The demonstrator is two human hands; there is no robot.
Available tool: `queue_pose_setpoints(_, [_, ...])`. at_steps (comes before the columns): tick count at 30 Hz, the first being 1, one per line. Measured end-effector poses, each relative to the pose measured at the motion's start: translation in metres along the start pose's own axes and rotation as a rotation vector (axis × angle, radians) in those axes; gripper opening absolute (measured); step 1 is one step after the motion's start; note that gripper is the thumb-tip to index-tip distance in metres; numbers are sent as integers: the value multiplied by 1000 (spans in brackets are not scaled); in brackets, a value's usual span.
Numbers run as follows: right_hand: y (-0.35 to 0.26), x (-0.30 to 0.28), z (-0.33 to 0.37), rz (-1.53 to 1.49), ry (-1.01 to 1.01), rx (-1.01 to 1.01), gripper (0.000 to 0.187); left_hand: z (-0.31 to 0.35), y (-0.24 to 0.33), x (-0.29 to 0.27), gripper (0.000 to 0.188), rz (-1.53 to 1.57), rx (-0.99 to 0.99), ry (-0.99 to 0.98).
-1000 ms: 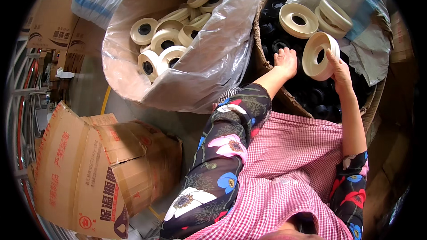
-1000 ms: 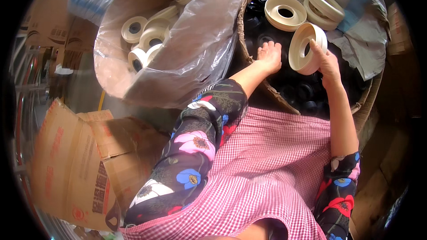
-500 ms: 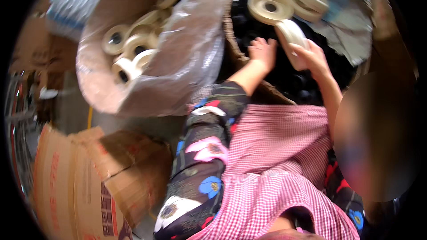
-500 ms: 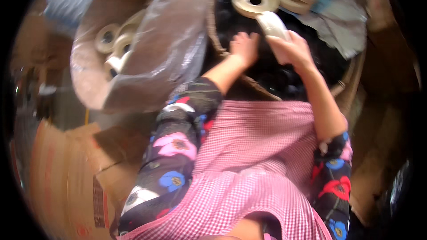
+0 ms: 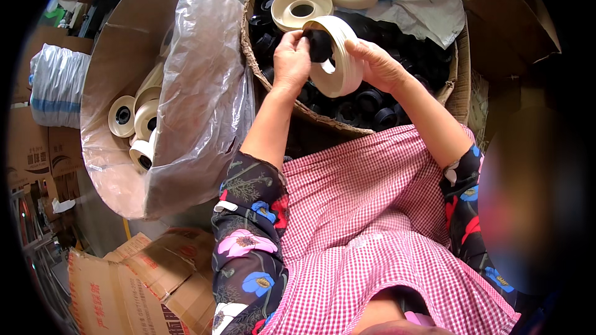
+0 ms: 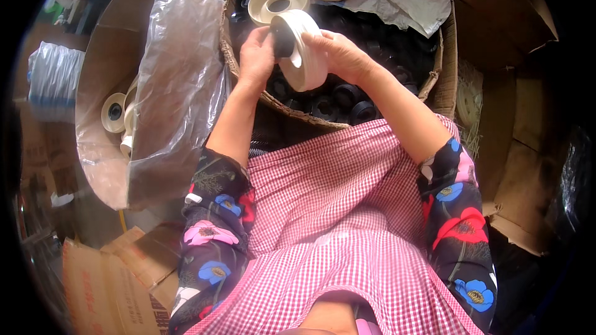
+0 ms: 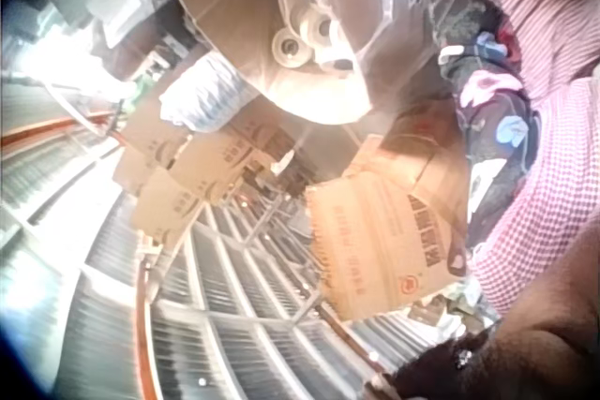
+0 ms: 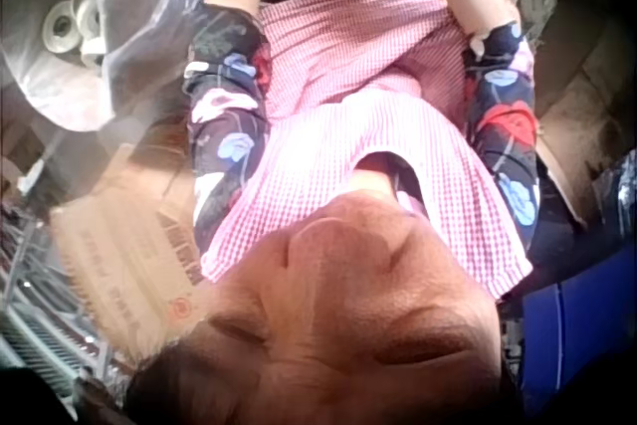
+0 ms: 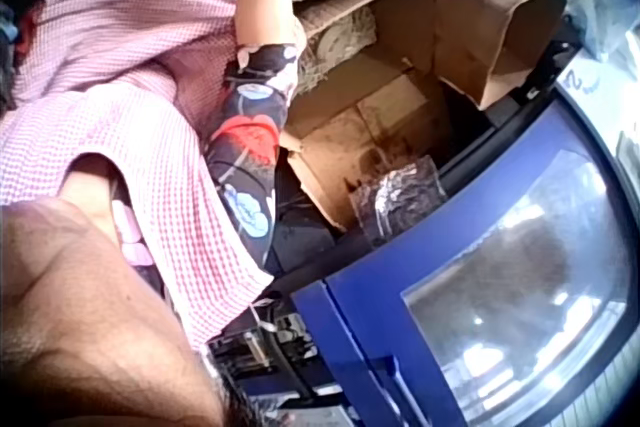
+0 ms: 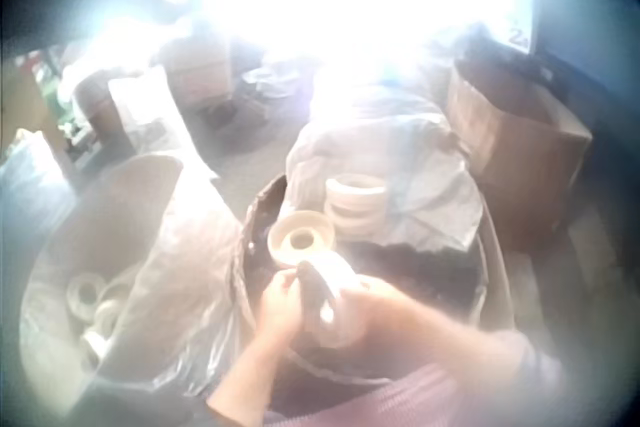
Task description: The person assembles spools by hand, placing a black core into a white plastic ring and setting the assembled units into a large bin.
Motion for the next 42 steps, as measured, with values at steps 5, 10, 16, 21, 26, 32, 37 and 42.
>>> queue_pose_setpoints(5, [5, -6, 1, -142, -40, 72, 68, 6, 11, 0, 44, 90, 3, -213])
queue_pose_setpoints(10, [2, -5, -2, -125, -57, 3, 57, 10, 35, -12, 60, 110, 36, -331])
queue_pose_setpoints(16, [-13, 7, 7, 156, -14, -135, 58, 11, 35, -15, 57, 179, -248, -452])
queue_pose_setpoints(21, [-21, 16, 15, 392, 43, -198, 67, 14, 29, -12, 62, 518, -396, -492])
queue_pose_setpoints(26, [-19, 7, 7, 185, 163, -112, 59, 9, 24, -3, 64, 422, -299, -534])
queue_pose_setpoints(32, [-11, -22, 0, 535, 179, 325, 45, 11, 29, -8, 66, 472, -352, -577])
queue_pose_setpoints(37, [-7, 10, 7, 551, 360, -183, 46, 13, 28, -5, 65, 459, -385, -594])
queue_pose_setpoints(42, [-14, -16, 2, 311, 252, 434, 58, 10, 25, -5, 62, 402, -351, -631])
Point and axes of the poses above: each hand's wrist, its own z-axis away from the middle knuckle, its own x-axis out of the palm, y = z × x, the point moved 2 cm from there along -z, towards the middle knuckle, and after that the axes turned 3 degrees about -y, right-handed, at the moved point
